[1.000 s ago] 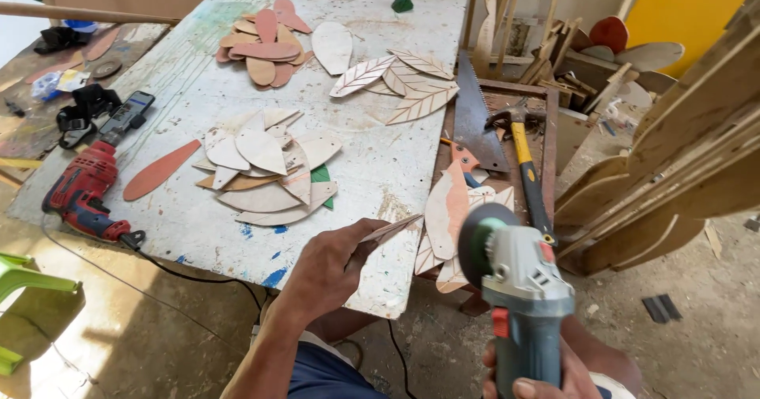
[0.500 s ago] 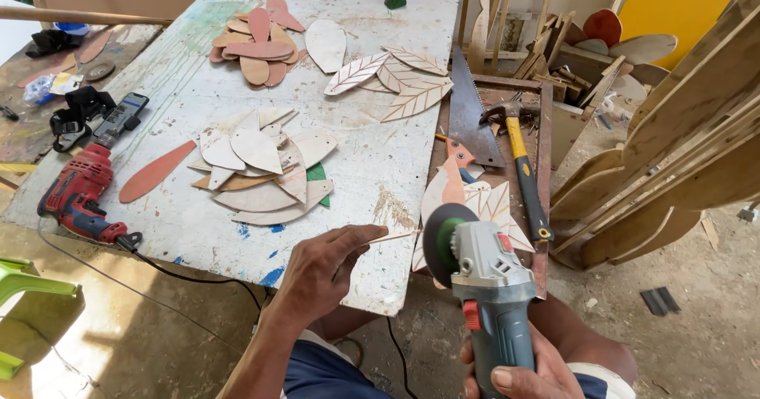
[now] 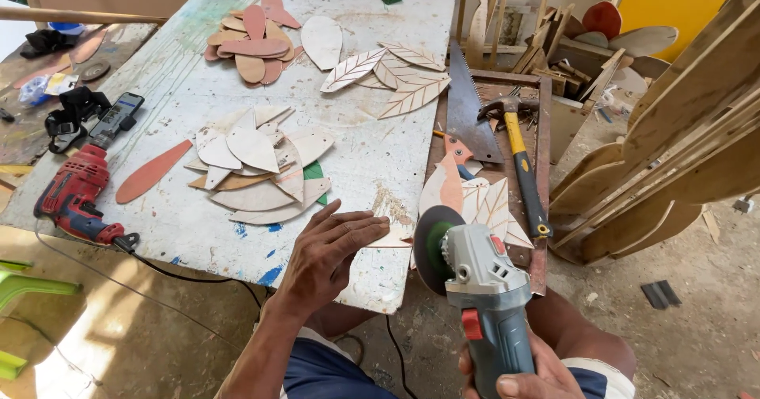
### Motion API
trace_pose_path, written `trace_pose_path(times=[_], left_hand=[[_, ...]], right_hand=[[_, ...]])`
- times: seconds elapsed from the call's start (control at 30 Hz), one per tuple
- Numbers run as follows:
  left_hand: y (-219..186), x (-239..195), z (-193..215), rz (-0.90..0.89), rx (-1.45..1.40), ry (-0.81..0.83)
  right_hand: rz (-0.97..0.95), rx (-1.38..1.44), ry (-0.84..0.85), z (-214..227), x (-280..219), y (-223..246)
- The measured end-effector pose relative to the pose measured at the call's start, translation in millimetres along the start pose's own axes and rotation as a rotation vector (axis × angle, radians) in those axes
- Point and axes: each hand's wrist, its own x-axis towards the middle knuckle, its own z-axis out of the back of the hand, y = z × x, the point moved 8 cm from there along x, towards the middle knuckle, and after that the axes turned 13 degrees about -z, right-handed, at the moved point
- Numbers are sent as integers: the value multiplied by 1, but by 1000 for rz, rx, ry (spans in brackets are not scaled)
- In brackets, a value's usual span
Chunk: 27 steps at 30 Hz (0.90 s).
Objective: Grinding the edges of wooden leaf-shaped cutouts using a handheld angle grinder
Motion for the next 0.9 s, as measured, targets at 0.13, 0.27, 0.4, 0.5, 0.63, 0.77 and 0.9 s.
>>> trace_pose_path(times=[0.13,0.27,0.4,0.5,0.63,0.77,0.9], left_hand=[[2,-4,-2,40,-165,-108],[8,-6,-14,179,-412,-165],[14,-12,-32,347,-644,-246],[12,-8,-34,338,-578,-196],[30,-32,-49,434,-669,-322],[36,-45,-62,444,-752,-334],[45,-54,-75,510,-788,-298]], right_hand=[[54,-77,112,7,4,0],[25,4,84,19,10,-4],[90,-10,183,-9,4,7],[89,15,8,-21,3,9],[71,-1,29,-22,6,7],[68,-18,64,-7,9,-2],[152,12,115,-27,3,12]])
